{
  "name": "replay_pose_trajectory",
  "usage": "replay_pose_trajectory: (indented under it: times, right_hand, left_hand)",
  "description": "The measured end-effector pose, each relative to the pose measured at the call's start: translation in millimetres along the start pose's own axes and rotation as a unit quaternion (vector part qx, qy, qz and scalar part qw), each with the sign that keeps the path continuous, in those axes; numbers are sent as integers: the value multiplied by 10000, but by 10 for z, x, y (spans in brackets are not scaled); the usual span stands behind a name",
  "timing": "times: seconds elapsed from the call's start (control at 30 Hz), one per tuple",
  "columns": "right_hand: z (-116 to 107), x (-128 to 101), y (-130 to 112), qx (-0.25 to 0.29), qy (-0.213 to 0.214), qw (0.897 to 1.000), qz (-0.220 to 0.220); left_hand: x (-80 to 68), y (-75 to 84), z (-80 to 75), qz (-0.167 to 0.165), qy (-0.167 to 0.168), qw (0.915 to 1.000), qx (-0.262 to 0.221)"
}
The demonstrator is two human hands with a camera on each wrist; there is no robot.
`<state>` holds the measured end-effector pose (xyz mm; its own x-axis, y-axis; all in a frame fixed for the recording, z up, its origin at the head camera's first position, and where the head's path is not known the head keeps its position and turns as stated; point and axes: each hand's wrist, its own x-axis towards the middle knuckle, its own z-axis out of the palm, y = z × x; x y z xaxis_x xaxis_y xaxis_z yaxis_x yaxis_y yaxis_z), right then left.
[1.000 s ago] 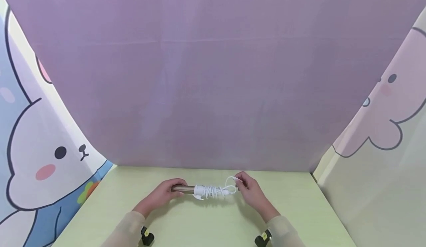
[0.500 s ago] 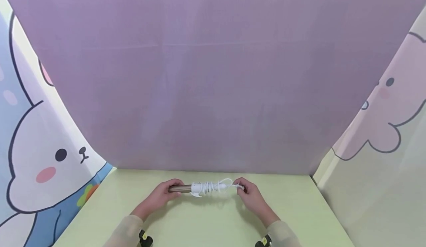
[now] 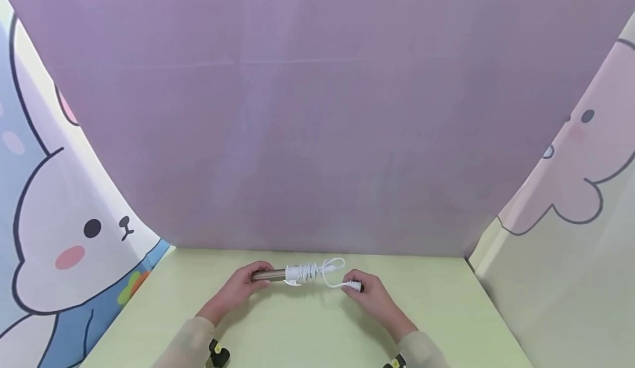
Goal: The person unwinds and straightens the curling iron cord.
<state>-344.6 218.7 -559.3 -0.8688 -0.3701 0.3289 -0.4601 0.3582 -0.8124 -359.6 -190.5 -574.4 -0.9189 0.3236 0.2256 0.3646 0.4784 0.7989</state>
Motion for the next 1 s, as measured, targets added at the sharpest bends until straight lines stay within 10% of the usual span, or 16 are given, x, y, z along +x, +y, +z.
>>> replay_pose_trajectory:
  times: [0.63,1.0]
  right_hand:
    - [-209,118,-272,142,1082,9907,-818]
    - [-272,219,-169,-33,1833,9826,-303]
  left_hand:
    - [-37,105,15,53,-173,9997,180]
    - [-32,135,21,219,-352,9991,96]
